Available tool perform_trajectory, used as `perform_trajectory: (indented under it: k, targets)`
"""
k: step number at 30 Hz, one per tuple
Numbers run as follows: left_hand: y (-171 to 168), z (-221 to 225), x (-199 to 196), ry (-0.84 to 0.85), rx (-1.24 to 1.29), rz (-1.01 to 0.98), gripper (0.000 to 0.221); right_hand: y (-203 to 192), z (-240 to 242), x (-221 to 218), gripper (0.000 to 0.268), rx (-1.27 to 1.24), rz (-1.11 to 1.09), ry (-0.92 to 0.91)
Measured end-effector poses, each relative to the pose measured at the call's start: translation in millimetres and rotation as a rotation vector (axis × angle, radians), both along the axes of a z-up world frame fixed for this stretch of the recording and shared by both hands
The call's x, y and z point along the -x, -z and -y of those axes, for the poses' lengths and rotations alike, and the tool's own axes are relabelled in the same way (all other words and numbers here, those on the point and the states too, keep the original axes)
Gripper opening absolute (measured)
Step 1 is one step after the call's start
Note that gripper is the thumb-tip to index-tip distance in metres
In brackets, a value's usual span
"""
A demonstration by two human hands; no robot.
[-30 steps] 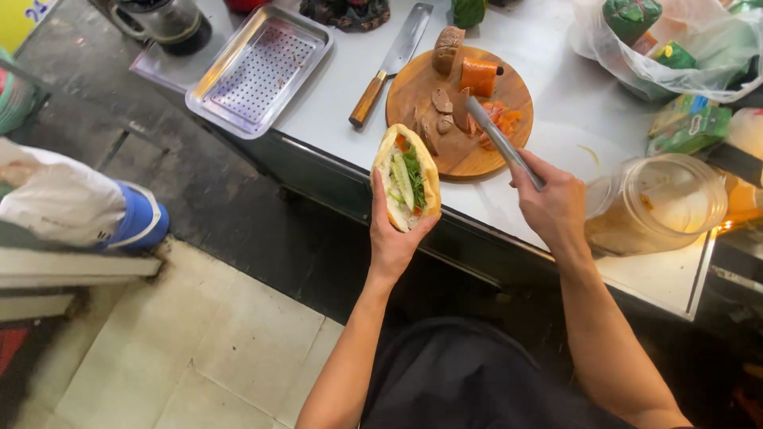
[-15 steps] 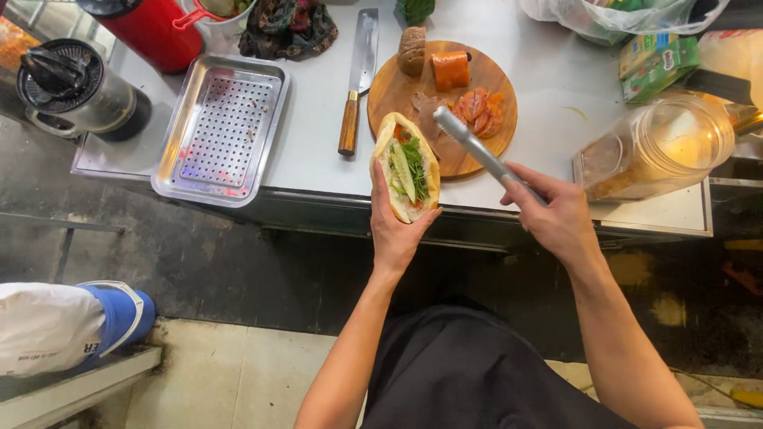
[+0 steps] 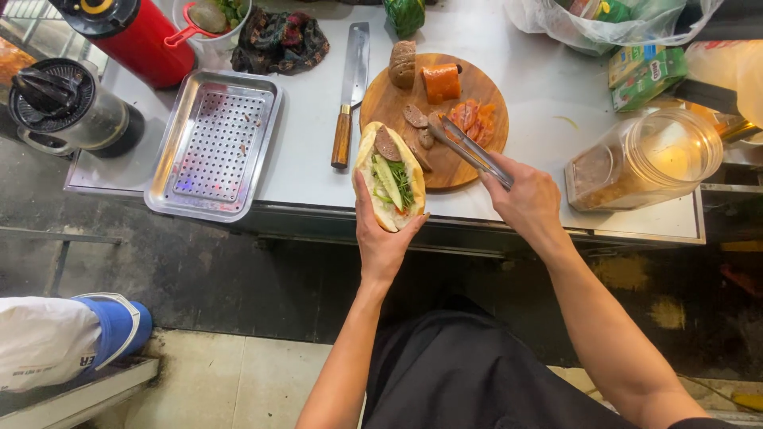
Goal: Assembling Vietnamese Banh Mi sandwiches at a food stall.
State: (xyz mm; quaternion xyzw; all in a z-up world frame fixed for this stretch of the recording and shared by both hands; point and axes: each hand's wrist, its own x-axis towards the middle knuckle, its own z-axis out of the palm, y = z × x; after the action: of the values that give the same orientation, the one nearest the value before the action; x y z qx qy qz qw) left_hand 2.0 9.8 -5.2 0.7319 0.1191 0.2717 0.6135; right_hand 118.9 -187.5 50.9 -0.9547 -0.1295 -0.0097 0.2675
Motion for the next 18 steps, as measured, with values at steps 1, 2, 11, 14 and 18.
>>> perform_trajectory:
  k: [1,2,11,14,18]
  targets:
    - [-0.7,0.7,-0.7,-0.002,-0.001,-0.001,0.121,2.6,4.7,-0.8,0.042,-0.001,-0.001,-0.002]
    - [-1.3,1.6,-1.4,-0.008,-0.005,-0.002,0.12,5.2,9.6,-1.8,0.041,-0.023,0.043,-0.018]
    - [-3.2,15.3,-15.1,0.02,-0.05,0.002,0.118,-1.3,12.6,-10.9,0.04,0.116,0.112,0.027]
    - [-5.7,17.9,-17.7,0.04,-0.043,-0.015,0.118,5.1,19.9,-15.3,0.036,0.159,0.164,-0.029]
    - [-4.1,18.3,-25.3,0.024,-0.06,-0.034,0.119,-11.5,30.2,-10.3,0.031,0.026,0.111,0.016]
